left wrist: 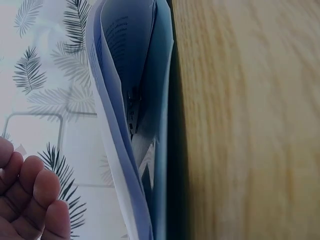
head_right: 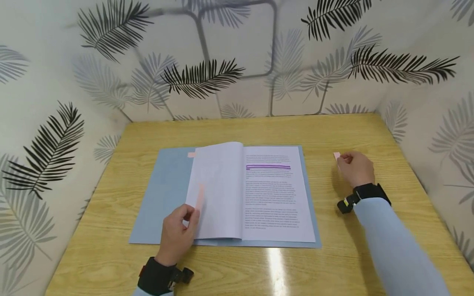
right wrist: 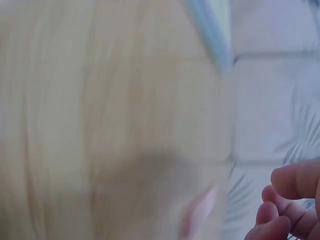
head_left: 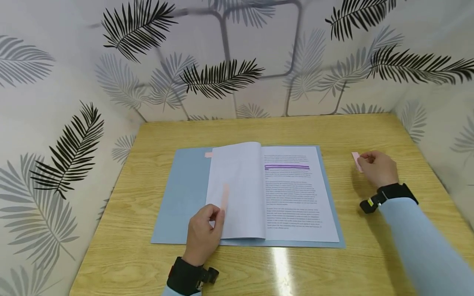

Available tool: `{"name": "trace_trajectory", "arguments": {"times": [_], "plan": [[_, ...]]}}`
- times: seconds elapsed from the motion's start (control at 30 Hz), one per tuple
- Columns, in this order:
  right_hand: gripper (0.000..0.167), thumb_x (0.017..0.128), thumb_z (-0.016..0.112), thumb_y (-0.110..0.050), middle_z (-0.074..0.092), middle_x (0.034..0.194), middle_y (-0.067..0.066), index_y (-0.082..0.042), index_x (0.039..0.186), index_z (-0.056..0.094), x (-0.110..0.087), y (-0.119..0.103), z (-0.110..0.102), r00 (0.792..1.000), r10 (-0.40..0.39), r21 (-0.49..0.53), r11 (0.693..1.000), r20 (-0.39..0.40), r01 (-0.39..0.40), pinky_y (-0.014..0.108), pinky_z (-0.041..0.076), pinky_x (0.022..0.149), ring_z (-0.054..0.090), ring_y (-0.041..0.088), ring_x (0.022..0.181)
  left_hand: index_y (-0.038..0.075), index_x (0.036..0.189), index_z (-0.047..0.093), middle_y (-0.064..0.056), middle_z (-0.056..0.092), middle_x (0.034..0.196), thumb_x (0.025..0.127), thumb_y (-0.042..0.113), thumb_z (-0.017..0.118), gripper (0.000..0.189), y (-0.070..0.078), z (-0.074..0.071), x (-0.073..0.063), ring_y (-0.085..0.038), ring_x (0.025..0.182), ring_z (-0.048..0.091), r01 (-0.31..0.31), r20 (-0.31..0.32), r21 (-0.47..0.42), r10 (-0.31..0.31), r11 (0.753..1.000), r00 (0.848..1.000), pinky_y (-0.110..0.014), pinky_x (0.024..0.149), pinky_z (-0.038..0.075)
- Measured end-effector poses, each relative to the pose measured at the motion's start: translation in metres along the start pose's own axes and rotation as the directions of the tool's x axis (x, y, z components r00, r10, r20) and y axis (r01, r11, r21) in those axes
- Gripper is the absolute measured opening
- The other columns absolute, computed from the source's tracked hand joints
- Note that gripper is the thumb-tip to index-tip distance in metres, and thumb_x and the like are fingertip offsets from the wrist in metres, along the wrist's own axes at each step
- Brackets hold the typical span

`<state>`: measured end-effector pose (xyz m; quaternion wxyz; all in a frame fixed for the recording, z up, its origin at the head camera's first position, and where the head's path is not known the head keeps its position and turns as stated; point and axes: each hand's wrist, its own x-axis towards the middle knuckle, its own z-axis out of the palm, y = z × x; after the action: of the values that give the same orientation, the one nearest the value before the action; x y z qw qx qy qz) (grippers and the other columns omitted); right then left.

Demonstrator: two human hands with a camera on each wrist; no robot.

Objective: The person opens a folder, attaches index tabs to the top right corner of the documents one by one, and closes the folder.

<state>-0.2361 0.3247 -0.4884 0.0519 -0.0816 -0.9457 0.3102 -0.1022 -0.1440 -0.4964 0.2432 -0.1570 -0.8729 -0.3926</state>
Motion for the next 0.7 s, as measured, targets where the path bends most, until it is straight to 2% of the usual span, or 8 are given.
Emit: {"name": "trace_trajectory", "arguments": {"times": [0.1, 0.17, 0.23, 0.3, 0.37, 0.43, 0.57, 0.7], "plan": [[0.035, 0.099, 0.052, -0.031, 0.062, 0.097, 0.018, 0.001, 0.108, 0.063, -0.017, -0.032, 0.007, 0.991, -0.130, 0.085, 0.988, 0.041, 0.127, 0.035, 0.042, 0.064, 0.054, 0.030, 0.083, 0.014, 0.079, 0.057, 0.005, 0.054, 0.072, 0.092, 0.008, 0.063, 0.015, 0.004, 0.003, 0.005, -0.008, 0.066, 0.051, -0.014, 0.015, -0.013, 0.014, 1.000, 1.000, -0.029, 0.058, 0.046], [0.033, 0.099, 0.053, -0.031, 0.063, 0.097, 0.014, -0.002, 0.108, 0.064, -0.031, -0.056, 0.016, 0.968, -0.221, 0.170, 0.965, 0.116, 0.200, 0.031, 0.043, 0.063, 0.052, 0.026, 0.082, 0.013, 0.081, 0.058, 0.004, 0.055, 0.074, 0.093, 0.010, 0.062, 0.013, 0.009, 0.006, 0.010, -0.008, 0.066, 0.050, -0.033, 0.026, -0.022, 0.034, 0.999, 0.999, -0.027, 0.058, 0.044], [0.028, 0.099, 0.056, -0.029, 0.064, 0.094, 0.012, -0.004, 0.106, 0.065, -0.047, -0.080, 0.025, 0.931, -0.314, 0.259, 0.930, 0.186, 0.262, 0.028, 0.043, 0.063, 0.051, 0.024, 0.080, 0.012, 0.082, 0.059, 0.003, 0.055, 0.075, 0.094, 0.012, 0.061, 0.012, 0.015, 0.010, 0.016, -0.008, 0.067, 0.050, -0.057, 0.033, -0.032, 0.058, 0.998, 0.998, -0.025, 0.058, 0.042], [0.022, 0.098, 0.058, -0.026, 0.064, 0.092, 0.010, -0.006, 0.104, 0.066, -0.064, -0.100, 0.036, 0.884, -0.405, 0.345, 0.885, 0.235, 0.314, 0.026, 0.043, 0.062, 0.052, 0.021, 0.078, 0.012, 0.084, 0.059, 0.002, 0.056, 0.075, 0.094, 0.012, 0.060, 0.011, 0.021, 0.014, 0.021, -0.009, 0.067, 0.050, -0.081, 0.044, -0.053, 0.083, 0.995, 0.996, -0.023, 0.058, 0.041], [0.015, 0.097, 0.060, -0.022, 0.064, 0.090, 0.009, -0.009, 0.100, 0.067, -0.080, -0.118, 0.044, 0.838, -0.480, 0.422, 0.837, 0.258, 0.350, 0.026, 0.042, 0.062, 0.052, 0.020, 0.076, 0.011, 0.085, 0.060, 0.002, 0.057, 0.076, 0.095, 0.013, 0.060, 0.011, 0.029, 0.018, 0.025, -0.008, 0.067, 0.051, -0.096, 0.057, -0.071, 0.100, 0.993, 0.993, -0.022, 0.057, 0.042], [0.009, 0.096, 0.062, -0.020, 0.064, 0.088, 0.005, -0.013, 0.098, 0.067, -0.094, -0.131, 0.052, 0.810, -0.525, 0.483, 0.798, 0.261, 0.361, 0.025, 0.042, 0.062, 0.052, 0.018, 0.074, 0.011, 0.085, 0.060, 0.002, 0.058, 0.077, 0.096, 0.014, 0.059, 0.011, 0.036, 0.022, 0.029, -0.008, 0.068, 0.052, -0.103, 0.078, -0.088, 0.110, 0.991, 0.991, -0.022, 0.058, 0.043], [0.007, 0.095, 0.063, -0.021, 0.064, 0.090, 0.000, -0.017, 0.100, 0.066, -0.111, -0.151, 0.061, 0.794, -0.547, 0.580, 0.748, 0.264, 0.322, 0.026, 0.043, 0.062, 0.053, 0.017, 0.076, 0.011, 0.085, 0.059, 0.003, 0.058, 0.076, 0.097, 0.016, 0.057, 0.014, 0.047, 0.030, 0.035, -0.007, 0.069, 0.053, -0.097, 0.121, -0.104, 0.110, 0.990, 0.987, -0.022, 0.060, 0.045], [0.013, 0.095, 0.063, -0.021, 0.062, 0.088, 0.004, -0.012, 0.104, 0.064, -0.118, -0.164, 0.064, 0.802, -0.532, 0.646, 0.719, 0.271, 0.258, 0.027, 0.046, 0.060, 0.054, 0.020, 0.074, 0.010, 0.083, 0.057, 0.002, 0.055, 0.074, 0.097, 0.015, 0.057, 0.015, 0.055, 0.036, 0.039, -0.007, 0.067, 0.050, -0.119, 0.130, -0.123, 0.135, 0.985, 0.982, -0.020, 0.061, 0.043]]}}
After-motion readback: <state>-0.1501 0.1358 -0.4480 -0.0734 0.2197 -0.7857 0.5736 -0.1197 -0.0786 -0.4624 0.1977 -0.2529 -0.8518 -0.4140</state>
